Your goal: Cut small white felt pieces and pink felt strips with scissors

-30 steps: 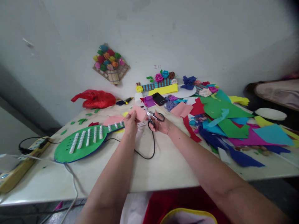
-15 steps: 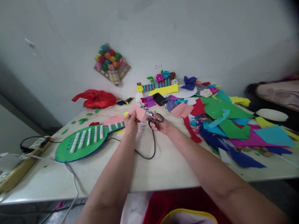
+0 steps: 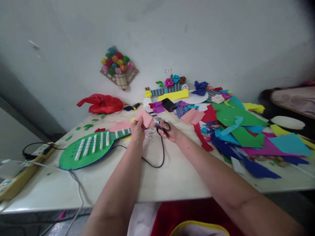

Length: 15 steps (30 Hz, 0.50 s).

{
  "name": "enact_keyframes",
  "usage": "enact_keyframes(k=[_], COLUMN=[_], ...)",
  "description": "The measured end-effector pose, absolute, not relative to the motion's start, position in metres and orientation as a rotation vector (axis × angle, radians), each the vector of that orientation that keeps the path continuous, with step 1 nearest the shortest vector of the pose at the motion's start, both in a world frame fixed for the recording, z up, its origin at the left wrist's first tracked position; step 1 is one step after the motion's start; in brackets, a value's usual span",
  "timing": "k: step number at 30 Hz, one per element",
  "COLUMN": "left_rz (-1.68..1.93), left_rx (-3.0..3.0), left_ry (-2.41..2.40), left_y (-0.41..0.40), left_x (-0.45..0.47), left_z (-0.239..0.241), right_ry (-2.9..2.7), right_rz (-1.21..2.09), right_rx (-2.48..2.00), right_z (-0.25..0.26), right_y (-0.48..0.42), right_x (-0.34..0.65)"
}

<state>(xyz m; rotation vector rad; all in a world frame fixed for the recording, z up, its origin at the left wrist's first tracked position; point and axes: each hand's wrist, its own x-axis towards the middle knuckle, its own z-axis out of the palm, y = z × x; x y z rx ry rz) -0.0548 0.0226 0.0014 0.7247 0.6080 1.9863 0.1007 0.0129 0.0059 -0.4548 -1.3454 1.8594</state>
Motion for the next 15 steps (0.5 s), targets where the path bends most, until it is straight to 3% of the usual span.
enact_keyframes(k=[15], left_rz=[1.92], left_rx=[0.788], left_ry=[0.594], left_y=[0.0249], left_x=[-0.0535], left_z=[-0.0027], right_ry=[-1.379], right_rz=[1.919], right_rx=[-0.39], right_z=[0.0038], right_y=[0.0152], right_x=[0.1052])
